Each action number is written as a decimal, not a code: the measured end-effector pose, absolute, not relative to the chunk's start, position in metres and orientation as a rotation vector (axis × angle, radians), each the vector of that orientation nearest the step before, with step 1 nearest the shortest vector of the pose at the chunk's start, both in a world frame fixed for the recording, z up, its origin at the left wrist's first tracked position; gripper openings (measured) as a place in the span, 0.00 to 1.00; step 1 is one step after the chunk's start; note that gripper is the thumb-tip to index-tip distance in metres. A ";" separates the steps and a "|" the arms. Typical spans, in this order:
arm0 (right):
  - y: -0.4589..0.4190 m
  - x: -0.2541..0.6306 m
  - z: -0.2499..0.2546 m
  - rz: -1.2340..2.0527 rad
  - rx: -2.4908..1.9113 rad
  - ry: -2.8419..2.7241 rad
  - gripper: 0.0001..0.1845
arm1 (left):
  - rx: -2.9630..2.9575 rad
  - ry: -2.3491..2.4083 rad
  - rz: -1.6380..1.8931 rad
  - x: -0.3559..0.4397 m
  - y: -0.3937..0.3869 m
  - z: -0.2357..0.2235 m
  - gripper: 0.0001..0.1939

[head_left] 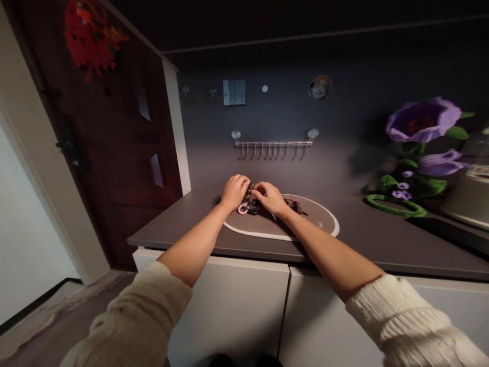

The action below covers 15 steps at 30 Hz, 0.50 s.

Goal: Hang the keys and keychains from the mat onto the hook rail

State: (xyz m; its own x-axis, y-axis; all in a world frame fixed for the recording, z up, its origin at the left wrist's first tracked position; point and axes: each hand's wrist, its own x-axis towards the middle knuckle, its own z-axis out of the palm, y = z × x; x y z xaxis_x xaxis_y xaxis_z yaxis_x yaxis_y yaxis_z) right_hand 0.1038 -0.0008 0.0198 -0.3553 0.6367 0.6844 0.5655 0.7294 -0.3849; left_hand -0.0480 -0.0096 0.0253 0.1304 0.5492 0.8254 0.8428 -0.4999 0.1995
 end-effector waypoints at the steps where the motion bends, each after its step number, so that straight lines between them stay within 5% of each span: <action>1: -0.001 0.103 0.020 0.094 -0.902 -2.037 0.09 | -2.096 -1.344 -1.293 -0.048 -0.010 0.025 0.11; 15: 0.002 0.105 0.022 -0.004 -0.826 -1.932 0.06 | -2.041 -1.351 -1.296 -0.044 -0.016 0.028 0.13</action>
State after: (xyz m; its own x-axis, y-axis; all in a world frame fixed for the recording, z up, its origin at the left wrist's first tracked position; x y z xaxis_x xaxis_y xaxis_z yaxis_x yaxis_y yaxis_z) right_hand 0.1055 0.0022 0.0218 -0.2732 0.5427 0.7943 0.5460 0.7673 -0.3364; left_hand -0.0436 -0.0164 0.0275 0.1171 0.5243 0.8434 0.8645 -0.4718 0.1733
